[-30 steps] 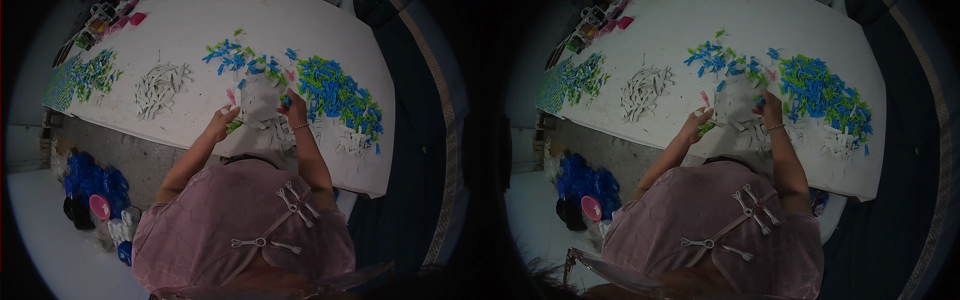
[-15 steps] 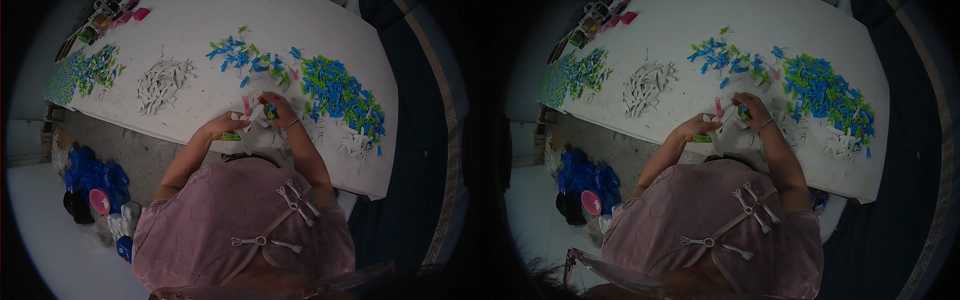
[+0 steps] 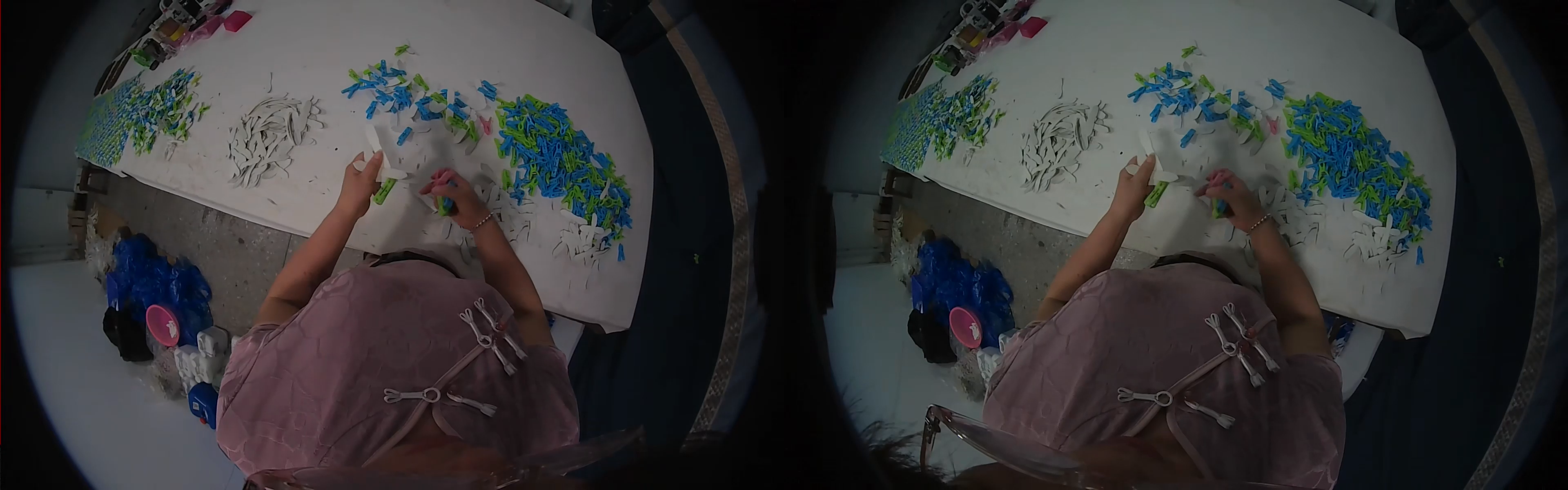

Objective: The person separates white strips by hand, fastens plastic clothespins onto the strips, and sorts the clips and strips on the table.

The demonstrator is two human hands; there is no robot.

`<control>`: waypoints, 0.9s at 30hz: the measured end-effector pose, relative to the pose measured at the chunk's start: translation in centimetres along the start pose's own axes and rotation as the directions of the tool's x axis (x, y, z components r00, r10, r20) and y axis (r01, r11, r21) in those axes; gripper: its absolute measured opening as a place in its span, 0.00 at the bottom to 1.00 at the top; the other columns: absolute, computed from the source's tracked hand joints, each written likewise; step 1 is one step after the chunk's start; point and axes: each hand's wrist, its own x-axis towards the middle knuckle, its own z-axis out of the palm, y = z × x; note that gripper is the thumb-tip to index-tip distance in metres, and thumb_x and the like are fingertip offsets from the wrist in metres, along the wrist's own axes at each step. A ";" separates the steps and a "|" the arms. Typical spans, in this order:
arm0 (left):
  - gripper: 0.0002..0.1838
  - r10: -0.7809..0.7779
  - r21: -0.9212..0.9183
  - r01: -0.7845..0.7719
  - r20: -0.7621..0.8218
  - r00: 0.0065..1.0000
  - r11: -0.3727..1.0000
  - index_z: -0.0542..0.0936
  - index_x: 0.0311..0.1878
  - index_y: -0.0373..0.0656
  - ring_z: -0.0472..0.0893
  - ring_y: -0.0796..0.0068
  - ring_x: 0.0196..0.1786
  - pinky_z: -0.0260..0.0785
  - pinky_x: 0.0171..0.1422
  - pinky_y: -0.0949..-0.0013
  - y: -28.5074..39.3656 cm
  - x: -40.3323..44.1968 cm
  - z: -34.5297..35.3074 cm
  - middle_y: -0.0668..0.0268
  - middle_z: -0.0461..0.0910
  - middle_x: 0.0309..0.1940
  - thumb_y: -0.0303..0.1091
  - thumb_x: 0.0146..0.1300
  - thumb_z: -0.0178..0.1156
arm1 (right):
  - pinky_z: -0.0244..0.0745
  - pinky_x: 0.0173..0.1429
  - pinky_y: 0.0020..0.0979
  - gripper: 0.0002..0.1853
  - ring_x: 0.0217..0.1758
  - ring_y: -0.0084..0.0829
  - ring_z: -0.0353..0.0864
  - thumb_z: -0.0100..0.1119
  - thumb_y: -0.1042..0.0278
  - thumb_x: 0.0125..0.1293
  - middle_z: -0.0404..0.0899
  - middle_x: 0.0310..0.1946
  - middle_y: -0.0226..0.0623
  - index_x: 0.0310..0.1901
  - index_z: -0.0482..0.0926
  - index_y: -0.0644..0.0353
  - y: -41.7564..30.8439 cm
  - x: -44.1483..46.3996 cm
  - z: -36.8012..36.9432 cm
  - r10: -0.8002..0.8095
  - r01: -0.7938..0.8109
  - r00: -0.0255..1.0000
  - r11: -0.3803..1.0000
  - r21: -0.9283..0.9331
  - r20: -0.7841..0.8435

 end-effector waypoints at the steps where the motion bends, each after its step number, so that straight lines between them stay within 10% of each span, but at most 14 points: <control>1: 0.14 0.002 -0.002 -0.002 0.003 1.000 1.000 0.73 0.45 0.40 0.76 0.79 0.33 0.67 0.31 0.78 -0.6 0.4 -0.3 0.64 0.78 0.31 0.41 0.64 0.53 | 0.65 0.27 0.19 0.07 0.35 0.21 0.74 0.57 0.68 0.57 0.76 0.34 0.33 0.35 0.72 0.58 -0.1 -0.6 1.6 -0.003 0.003 1.000 1.000 -0.003 -0.001; 3: 0.15 0.326 0.484 -0.302 0.034 0.945 0.822 0.73 0.44 0.40 0.76 0.78 0.33 0.66 0.31 0.75 -1.4 0.9 -0.6 0.65 0.77 0.29 0.42 0.65 0.51 | 0.60 0.19 0.19 0.08 0.28 0.19 0.73 0.59 0.65 0.57 0.76 0.32 0.33 0.34 0.72 0.56 -0.3 -1.4 4.6 0.258 -0.258 0.957 0.966 -0.023 0.132; 6: 0.13 0.607 0.658 -0.551 0.175 0.775 0.514 0.73 0.41 0.41 0.71 0.83 0.26 0.61 0.26 0.76 -1.8 -0.2 1.6 0.70 0.73 0.24 0.42 0.66 0.50 | 0.59 0.17 0.20 0.10 0.21 0.17 0.71 0.62 0.62 0.56 0.76 0.27 0.32 0.34 0.73 0.55 3.0 -0.3 5.7 0.273 -0.283 0.956 0.954 0.098 0.106; 10: 0.13 0.611 0.596 -0.516 0.053 0.790 0.615 0.72 0.40 0.42 0.65 0.87 0.21 0.56 0.22 0.78 -2.2 1.5 -0.3 0.74 0.69 0.22 0.42 0.66 0.50 | 0.59 0.17 0.22 0.10 0.20 0.19 0.71 0.63 0.64 0.55 0.75 0.24 0.32 0.30 0.72 0.57 3.2 -0.3 4.1 0.383 -0.366 0.922 0.908 -0.205 0.049; 12: 0.13 0.357 0.311 -0.308 -0.114 0.927 0.899 0.72 0.39 0.42 0.63 0.88 0.21 0.54 0.21 0.80 -0.9 1.9 -1.6 0.74 0.69 0.22 0.43 0.66 0.51 | 0.55 0.16 0.20 0.11 0.19 0.17 0.69 0.63 0.60 0.55 0.75 0.24 0.30 0.31 0.73 0.55 1.2 -1.3 1.9 0.511 -0.414 0.859 0.734 -0.538 0.036; 19: 0.12 0.207 0.163 -0.201 -0.021 0.978 0.966 0.71 0.39 0.43 0.62 0.87 0.20 0.53 0.21 0.80 1.4 -0.8 -1.6 0.74 0.68 0.24 0.42 0.65 0.53 | 0.66 0.22 0.22 0.21 0.32 0.23 0.77 0.63 0.50 0.55 0.75 0.29 0.32 0.42 0.71 0.57 -12.2 -1.3 -10.4 -0.046 -0.093 0.847 0.968 -0.233 -0.530; 21: 0.12 0.143 0.214 -0.150 0.047 0.989 0.965 0.72 0.39 0.42 0.63 0.87 0.20 0.55 0.22 0.80 1.4 -1.5 -1.1 0.74 0.69 0.23 0.42 0.64 0.54 | 0.72 0.32 0.22 0.23 0.37 0.24 0.78 0.61 0.51 0.57 0.78 0.33 0.36 0.46 0.73 0.60 -12.1 -0.1 -15.1 -0.759 -0.353 0.547 0.172 -0.919 -0.353; 24: 0.11 0.105 0.367 -0.154 0.151 0.983 0.917 0.76 0.38 0.43 0.64 0.88 0.19 0.57 0.22 0.80 0.7 -1.8 -0.7 0.74 0.70 0.21 0.41 0.64 0.55 | 0.73 0.38 0.21 0.21 0.40 0.23 0.79 0.60 0.55 0.59 0.79 0.38 0.38 0.48 0.75 0.62 -9.8 0.7 -12.1 -0.542 -0.064 0.814 0.269 -0.961 -0.206; 27: 0.11 0.156 0.422 -0.295 0.333 0.930 0.857 0.77 0.36 0.43 0.64 0.89 0.21 0.57 0.23 0.80 0.8 -2.5 0.2 0.74 0.70 0.21 0.40 0.64 0.54 | 0.72 0.35 0.19 0.17 0.37 0.20 0.79 0.59 0.61 0.60 0.80 0.37 0.33 0.46 0.77 0.62 -8.2 -0.3 2.4 -0.131 0.025 0.984 0.776 -0.630 -0.123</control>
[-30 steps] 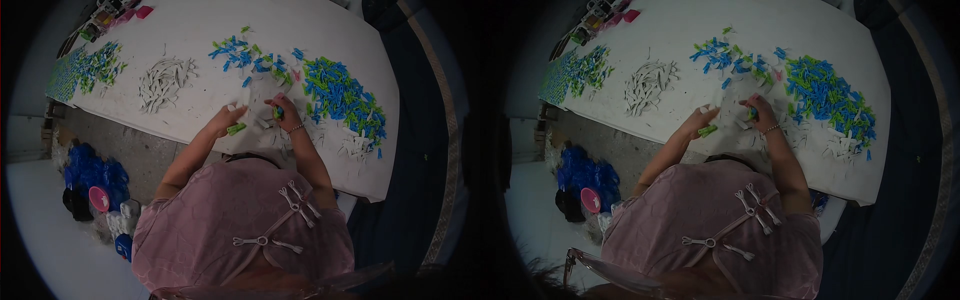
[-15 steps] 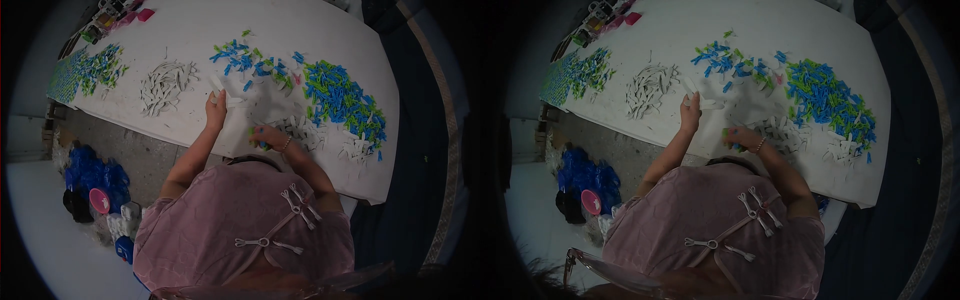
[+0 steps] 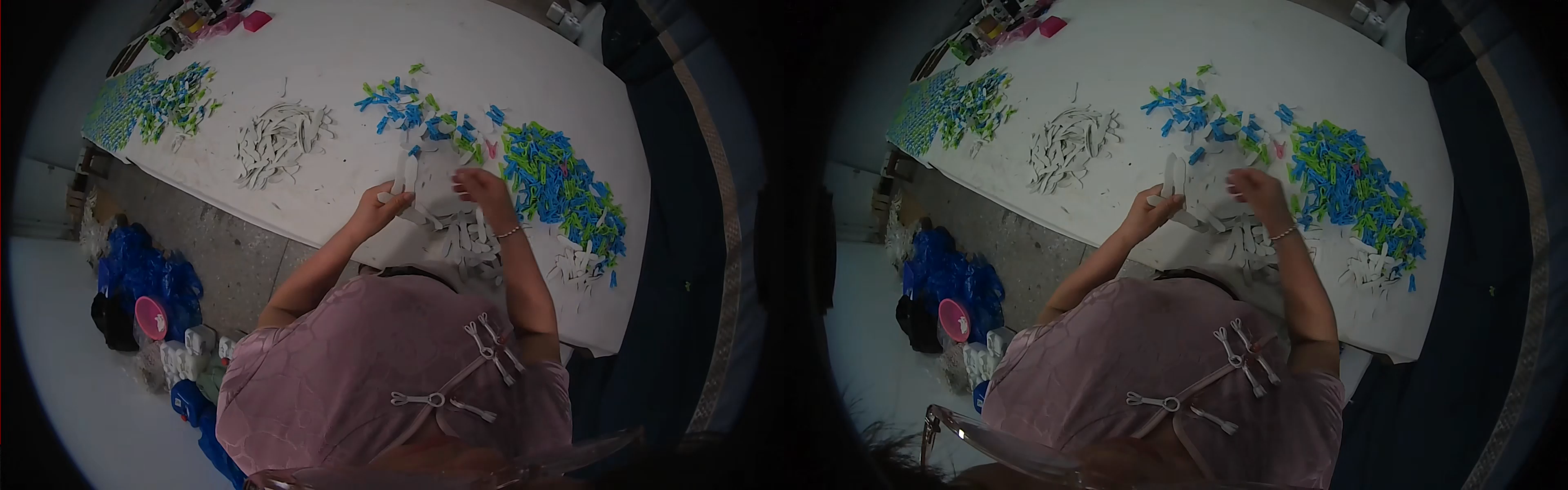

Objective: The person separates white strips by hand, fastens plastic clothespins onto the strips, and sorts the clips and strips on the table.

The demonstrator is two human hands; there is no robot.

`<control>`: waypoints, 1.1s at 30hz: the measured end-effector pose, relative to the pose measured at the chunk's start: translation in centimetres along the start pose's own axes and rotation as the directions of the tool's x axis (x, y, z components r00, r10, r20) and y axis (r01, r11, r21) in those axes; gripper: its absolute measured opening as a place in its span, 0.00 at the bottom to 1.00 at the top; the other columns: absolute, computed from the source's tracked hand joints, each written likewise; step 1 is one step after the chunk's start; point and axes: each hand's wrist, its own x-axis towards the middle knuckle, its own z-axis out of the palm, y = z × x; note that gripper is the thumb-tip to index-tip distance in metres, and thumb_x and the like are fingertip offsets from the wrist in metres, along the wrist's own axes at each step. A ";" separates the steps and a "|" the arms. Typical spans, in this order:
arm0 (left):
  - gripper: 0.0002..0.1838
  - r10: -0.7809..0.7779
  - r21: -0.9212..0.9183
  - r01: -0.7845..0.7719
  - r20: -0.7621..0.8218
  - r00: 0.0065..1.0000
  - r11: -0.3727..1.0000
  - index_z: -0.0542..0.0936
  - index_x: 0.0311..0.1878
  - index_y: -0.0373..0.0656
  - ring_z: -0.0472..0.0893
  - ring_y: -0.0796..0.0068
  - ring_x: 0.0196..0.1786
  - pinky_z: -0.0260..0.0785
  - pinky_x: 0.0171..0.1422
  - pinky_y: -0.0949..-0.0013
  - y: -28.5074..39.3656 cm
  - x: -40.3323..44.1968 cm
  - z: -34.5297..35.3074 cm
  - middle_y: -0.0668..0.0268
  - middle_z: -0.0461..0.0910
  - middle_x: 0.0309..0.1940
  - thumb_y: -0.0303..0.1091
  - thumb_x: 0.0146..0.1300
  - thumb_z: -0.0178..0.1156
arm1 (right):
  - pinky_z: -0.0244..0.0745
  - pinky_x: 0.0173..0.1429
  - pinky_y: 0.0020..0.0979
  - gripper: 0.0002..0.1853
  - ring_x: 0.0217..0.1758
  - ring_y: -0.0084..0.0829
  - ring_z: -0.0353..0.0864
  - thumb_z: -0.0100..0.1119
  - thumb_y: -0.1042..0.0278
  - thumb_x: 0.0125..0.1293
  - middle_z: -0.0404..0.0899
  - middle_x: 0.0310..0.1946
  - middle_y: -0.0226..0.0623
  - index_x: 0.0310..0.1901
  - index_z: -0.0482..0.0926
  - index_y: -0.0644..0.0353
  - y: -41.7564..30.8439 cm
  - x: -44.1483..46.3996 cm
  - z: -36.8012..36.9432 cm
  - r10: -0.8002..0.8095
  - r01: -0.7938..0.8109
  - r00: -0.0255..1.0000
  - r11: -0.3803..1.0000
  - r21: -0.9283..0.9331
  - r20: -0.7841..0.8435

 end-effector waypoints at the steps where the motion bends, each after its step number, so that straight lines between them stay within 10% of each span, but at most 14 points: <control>1: 0.11 -0.002 -0.001 0.002 0.006 1.000 1.000 0.77 0.36 0.43 0.64 0.89 0.21 0.57 0.23 0.80 0.1 -0.1 0.2 0.74 0.70 0.21 0.40 0.64 0.54 | 0.71 0.33 0.18 0.16 0.33 0.19 0.78 0.59 0.61 0.61 0.80 0.34 0.30 0.46 0.77 0.62 -1.0 -0.4 2.8 -0.010 0.002 0.996 0.995 0.095 0.084; 4: 0.11 0.000 0.011 -0.001 0.096 0.995 1.000 0.77 0.35 0.43 0.63 0.90 0.23 0.56 0.24 0.81 0.5 -0.8 0.1 0.75 0.71 0.22 0.40 0.64 0.54 | 0.67 0.28 0.17 0.14 0.24 0.16 0.73 0.59 0.64 0.61 0.79 0.31 0.30 0.45 0.77 0.64 -1.1 -0.1 6.4 -0.115 0.112 0.978 0.993 0.027 0.173; 9: 0.12 -0.305 -0.160 0.339 0.202 0.931 0.927 0.76 0.38 0.44 0.65 0.90 0.24 0.57 0.23 0.82 1.8 -2.2 -1.2 0.78 0.71 0.24 0.42 0.64 0.54 | 0.67 0.25 0.17 0.14 0.21 0.16 0.70 0.60 0.66 0.60 0.78 0.28 0.29 0.45 0.78 0.64 -1.5 0.1 7.9 0.018 -0.164 0.915 0.929 0.332 0.402; 33: 0.15 -0.215 -0.127 0.252 0.246 0.945 0.959 0.78 0.39 0.43 0.63 0.89 0.21 0.55 0.21 0.82 3.0 -4.1 -1.7 0.78 0.71 0.24 0.45 0.65 0.50 | 0.72 0.28 0.24 0.08 0.24 0.21 0.75 0.57 0.71 0.61 0.77 0.27 0.34 0.36 0.76 0.68 -3.5 -2.4 8.7 -0.129 0.004 0.925 0.944 0.331 0.357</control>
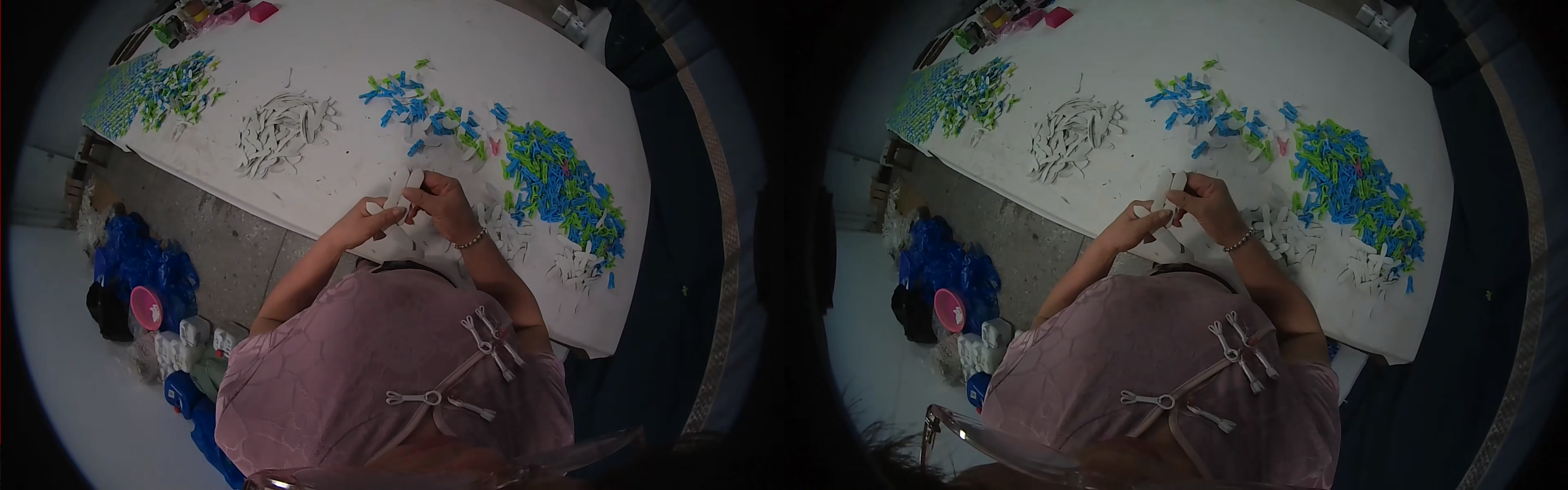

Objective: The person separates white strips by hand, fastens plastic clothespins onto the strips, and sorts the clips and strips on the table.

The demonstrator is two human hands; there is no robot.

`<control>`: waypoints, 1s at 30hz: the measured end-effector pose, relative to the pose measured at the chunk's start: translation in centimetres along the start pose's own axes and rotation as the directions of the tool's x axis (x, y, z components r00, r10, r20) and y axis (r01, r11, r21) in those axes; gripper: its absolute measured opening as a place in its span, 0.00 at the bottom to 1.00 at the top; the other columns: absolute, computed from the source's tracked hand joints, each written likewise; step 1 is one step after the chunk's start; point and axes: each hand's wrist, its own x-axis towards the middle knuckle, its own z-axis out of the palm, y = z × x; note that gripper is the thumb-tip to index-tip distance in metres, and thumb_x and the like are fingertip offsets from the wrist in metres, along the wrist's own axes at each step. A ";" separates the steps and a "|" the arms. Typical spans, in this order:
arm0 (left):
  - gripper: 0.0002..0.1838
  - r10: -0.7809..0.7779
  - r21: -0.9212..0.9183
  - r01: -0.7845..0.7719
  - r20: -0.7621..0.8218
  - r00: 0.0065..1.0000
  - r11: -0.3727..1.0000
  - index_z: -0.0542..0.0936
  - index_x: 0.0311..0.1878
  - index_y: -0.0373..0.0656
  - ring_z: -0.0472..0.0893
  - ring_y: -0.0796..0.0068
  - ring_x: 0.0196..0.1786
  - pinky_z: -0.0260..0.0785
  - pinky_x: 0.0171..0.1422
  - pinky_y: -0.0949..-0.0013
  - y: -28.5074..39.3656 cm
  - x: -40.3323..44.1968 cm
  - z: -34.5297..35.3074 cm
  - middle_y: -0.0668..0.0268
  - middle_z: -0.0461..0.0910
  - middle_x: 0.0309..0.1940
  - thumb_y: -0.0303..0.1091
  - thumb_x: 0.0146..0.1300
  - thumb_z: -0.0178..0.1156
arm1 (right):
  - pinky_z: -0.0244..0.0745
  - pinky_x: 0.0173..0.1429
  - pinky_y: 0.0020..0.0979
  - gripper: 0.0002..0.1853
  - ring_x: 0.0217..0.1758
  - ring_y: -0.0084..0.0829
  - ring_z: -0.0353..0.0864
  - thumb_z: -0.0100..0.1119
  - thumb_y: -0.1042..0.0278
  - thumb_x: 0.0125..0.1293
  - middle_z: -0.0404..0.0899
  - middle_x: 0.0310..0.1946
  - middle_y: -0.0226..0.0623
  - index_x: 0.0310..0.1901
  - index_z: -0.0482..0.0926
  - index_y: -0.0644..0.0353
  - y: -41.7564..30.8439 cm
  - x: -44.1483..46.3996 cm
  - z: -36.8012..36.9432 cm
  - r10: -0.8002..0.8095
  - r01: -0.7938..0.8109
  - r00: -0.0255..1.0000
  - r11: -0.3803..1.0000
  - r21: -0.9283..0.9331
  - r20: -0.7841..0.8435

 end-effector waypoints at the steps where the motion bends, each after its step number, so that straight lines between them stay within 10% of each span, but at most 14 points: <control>1: 0.15 0.001 0.000 -0.001 0.000 1.000 1.000 0.78 0.39 0.43 0.63 0.89 0.21 0.55 0.21 0.82 0.0 -0.1 0.0 0.78 0.71 0.24 0.45 0.65 0.50 | 0.72 0.28 0.24 0.08 0.24 0.21 0.75 0.57 0.71 0.61 0.77 0.27 0.34 0.36 0.76 0.68 0.1 0.0 -0.1 0.000 0.000 1.000 1.000 -0.001 0.000; 24: 0.14 0.015 -0.258 -0.093 -0.288 0.958 0.962 0.76 0.43 0.42 0.73 0.80 0.41 0.68 0.36 0.74 -2.3 -3.5 -0.2 0.69 0.77 0.36 0.43 0.64 0.52 | 0.73 0.30 0.29 0.15 0.23 0.27 0.75 0.43 0.62 0.70 0.75 0.23 0.36 0.34 0.72 0.65 -0.3 2.8 3.3 0.132 -0.156 0.980 0.976 0.154 0.151; 30: 0.14 -0.014 -0.251 -0.092 -0.392 0.920 0.964 0.77 0.41 0.42 0.71 0.85 0.29 0.62 0.27 0.80 -2.8 -5.1 0.4 0.71 0.76 0.33 0.43 0.64 0.52 | 0.73 0.29 0.28 0.10 0.23 0.24 0.74 0.46 0.67 0.68 0.75 0.23 0.34 0.37 0.73 0.66 1.5 3.6 3.9 0.209 -0.224 0.967 0.970 0.094 0.148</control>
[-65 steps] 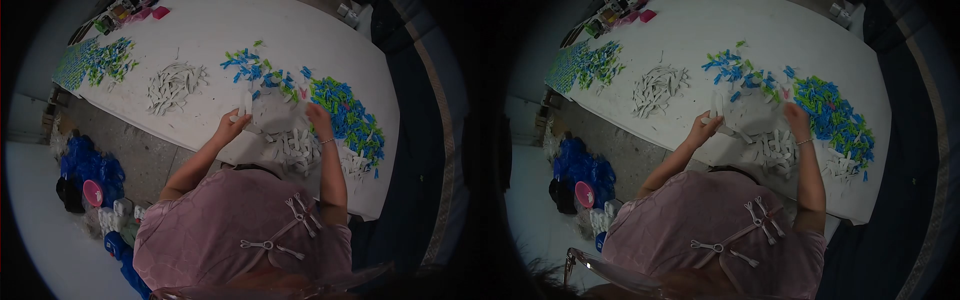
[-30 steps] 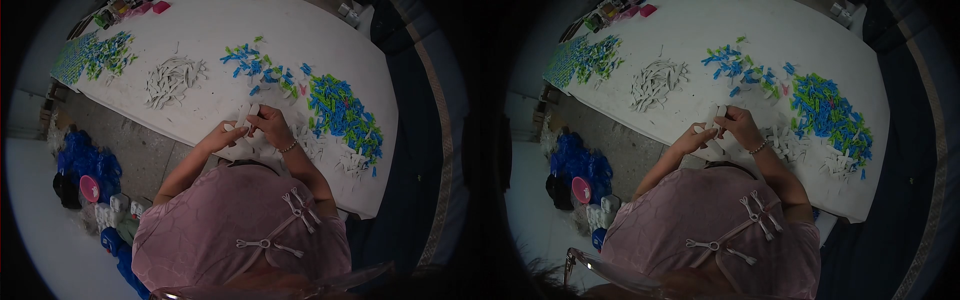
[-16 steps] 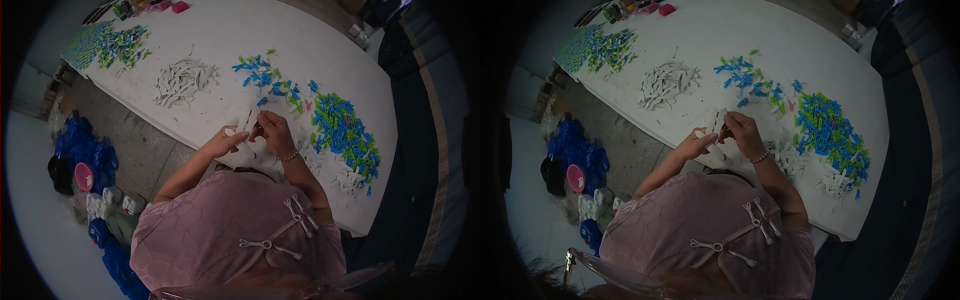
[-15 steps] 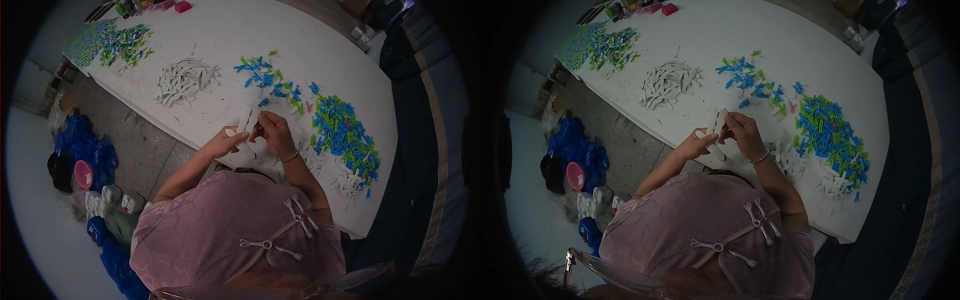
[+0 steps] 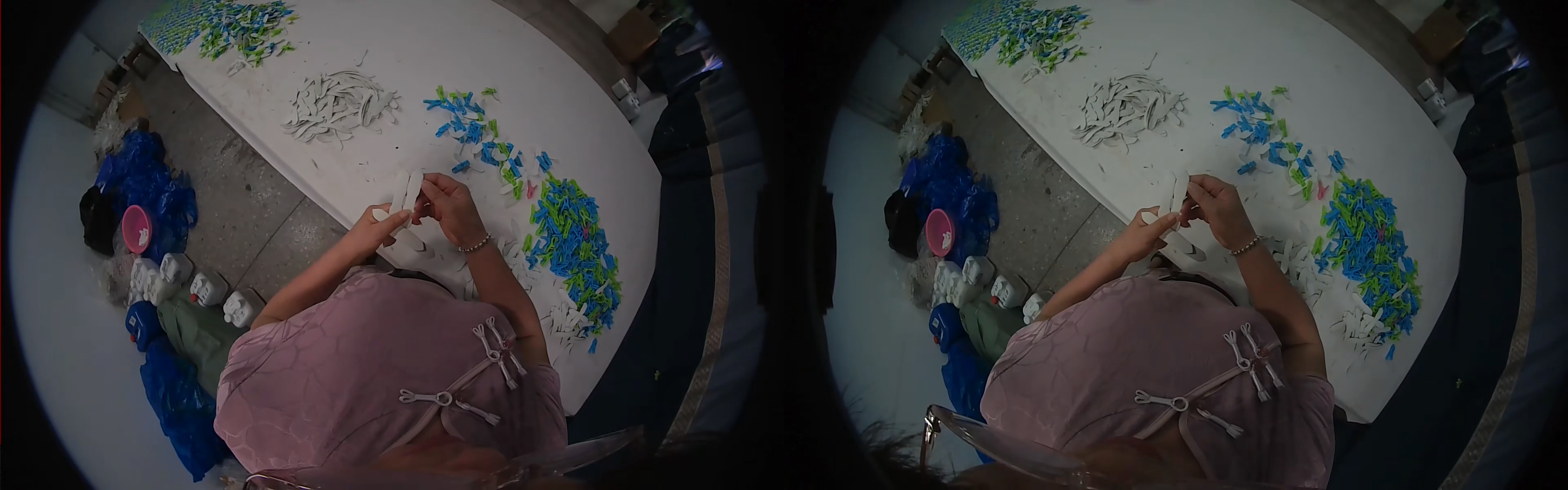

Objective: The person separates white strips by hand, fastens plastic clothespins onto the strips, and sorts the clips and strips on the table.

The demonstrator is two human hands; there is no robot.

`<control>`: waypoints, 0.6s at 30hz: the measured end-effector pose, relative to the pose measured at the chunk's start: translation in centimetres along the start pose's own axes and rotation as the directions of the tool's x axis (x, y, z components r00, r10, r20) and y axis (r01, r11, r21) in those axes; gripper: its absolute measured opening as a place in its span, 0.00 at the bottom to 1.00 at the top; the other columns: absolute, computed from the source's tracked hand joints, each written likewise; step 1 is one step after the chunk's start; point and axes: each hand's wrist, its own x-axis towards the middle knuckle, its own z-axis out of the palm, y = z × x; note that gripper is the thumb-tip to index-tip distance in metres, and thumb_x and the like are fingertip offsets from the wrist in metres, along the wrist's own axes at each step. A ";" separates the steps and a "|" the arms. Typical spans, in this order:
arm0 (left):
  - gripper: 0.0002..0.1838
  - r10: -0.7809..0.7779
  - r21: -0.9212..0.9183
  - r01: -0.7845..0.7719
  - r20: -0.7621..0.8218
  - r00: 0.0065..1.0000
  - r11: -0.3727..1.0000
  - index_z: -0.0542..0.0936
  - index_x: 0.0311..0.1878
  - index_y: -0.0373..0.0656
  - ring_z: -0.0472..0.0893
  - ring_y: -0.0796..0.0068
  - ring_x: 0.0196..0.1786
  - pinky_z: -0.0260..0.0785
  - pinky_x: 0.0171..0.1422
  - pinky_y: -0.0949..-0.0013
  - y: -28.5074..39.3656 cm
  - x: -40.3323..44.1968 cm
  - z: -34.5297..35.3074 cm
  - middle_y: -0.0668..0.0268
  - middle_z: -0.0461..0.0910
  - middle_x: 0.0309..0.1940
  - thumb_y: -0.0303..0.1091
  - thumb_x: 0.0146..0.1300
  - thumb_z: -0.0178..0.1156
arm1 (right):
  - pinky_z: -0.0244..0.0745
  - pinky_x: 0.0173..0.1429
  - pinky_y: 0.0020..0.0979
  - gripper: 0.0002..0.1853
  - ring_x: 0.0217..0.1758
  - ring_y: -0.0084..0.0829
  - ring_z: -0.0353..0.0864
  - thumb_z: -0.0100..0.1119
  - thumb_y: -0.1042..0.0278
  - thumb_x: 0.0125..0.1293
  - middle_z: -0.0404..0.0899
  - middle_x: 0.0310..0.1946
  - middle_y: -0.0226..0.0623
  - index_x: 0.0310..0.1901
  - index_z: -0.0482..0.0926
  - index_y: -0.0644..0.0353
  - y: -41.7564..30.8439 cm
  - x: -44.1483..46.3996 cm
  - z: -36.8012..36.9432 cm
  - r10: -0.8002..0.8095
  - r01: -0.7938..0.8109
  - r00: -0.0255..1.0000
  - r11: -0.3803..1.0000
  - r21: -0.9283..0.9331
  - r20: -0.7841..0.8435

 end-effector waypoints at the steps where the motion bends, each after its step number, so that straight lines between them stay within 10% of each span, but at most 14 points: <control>1: 0.14 -0.006 -0.005 0.006 -0.002 1.000 1.000 0.77 0.41 0.42 0.71 0.85 0.29 0.62 0.27 0.80 -0.2 -0.2 0.1 0.71 0.76 0.33 0.43 0.64 0.52 | 0.73 0.29 0.28 0.10 0.23 0.24 0.74 0.46 0.67 0.68 0.75 0.23 0.34 0.37 0.73 0.66 0.3 0.1 -0.1 0.008 -0.008 1.000 1.000 0.002 -0.002; 16: 0.18 -0.038 0.109 0.051 -0.119 0.992 0.993 0.79 0.43 0.43 0.62 0.87 0.19 0.54 0.22 0.80 -2.5 0.0 -1.4 0.78 0.66 0.18 0.47 0.65 0.50 | 0.70 0.32 0.19 0.08 0.26 0.15 0.71 0.53 0.67 0.64 0.74 0.24 0.26 0.36 0.74 0.63 4.0 0.8 -2.5 -0.082 0.040 0.994 0.900 -0.433 -0.078; 18: 0.16 0.006 0.107 0.015 -0.198 0.980 0.994 0.79 0.41 0.43 0.62 0.88 0.19 0.55 0.22 0.80 -2.5 0.4 -2.3 0.78 0.66 0.18 0.46 0.64 0.52 | 0.68 0.31 0.18 0.09 0.25 0.15 0.70 0.52 0.66 0.64 0.73 0.23 0.25 0.37 0.73 0.64 2.9 0.4 -2.4 0.137 -0.115 0.991 0.854 -0.508 0.006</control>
